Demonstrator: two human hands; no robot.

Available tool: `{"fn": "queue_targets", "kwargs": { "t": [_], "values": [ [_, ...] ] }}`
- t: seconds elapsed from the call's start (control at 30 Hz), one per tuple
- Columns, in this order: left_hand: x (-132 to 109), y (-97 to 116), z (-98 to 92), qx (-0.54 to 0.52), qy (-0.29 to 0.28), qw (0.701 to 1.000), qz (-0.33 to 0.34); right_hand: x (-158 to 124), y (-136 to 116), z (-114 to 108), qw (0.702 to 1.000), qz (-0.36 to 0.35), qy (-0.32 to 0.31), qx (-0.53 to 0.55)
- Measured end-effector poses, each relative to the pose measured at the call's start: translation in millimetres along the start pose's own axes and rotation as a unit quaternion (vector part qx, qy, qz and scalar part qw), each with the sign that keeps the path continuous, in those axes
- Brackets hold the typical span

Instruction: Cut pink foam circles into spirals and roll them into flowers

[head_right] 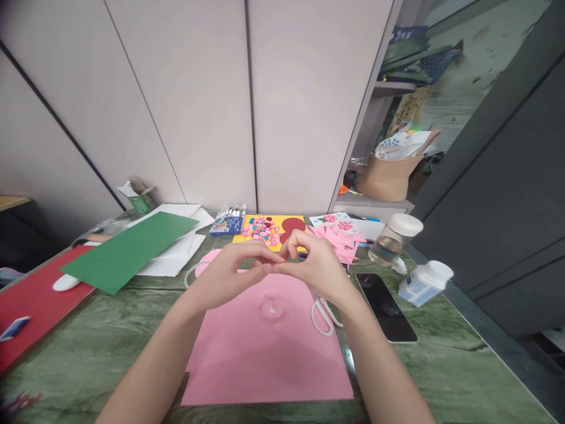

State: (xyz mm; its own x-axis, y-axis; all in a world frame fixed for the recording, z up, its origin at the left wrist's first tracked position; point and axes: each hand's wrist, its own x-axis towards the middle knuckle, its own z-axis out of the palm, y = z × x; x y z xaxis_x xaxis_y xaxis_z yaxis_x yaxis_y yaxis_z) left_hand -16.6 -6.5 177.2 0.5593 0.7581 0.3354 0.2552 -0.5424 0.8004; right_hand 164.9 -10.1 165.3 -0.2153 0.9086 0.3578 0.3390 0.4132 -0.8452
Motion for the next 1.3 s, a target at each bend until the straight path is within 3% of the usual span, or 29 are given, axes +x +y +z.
{"fn": "queue_targets", "kwargs": {
  "t": [0.3, 0.93, 1.3],
  "values": [
    [1, -3, 4.6, -0.002, -0.009, 1.000, 0.003, -1, 1, 0, 0.997, 0.001, 0.002, -0.083],
    [4, -7, 11.4, 0.016, -0.009, 1.000, -0.018, -1, -5, 2, 0.956, -0.088, 0.008, -0.279],
    [2, -10, 2.1, -0.045, -0.090, 0.995, -0.024, -5, -6, 5, 0.941, -0.130, -0.048, -0.309]
  ]
}}
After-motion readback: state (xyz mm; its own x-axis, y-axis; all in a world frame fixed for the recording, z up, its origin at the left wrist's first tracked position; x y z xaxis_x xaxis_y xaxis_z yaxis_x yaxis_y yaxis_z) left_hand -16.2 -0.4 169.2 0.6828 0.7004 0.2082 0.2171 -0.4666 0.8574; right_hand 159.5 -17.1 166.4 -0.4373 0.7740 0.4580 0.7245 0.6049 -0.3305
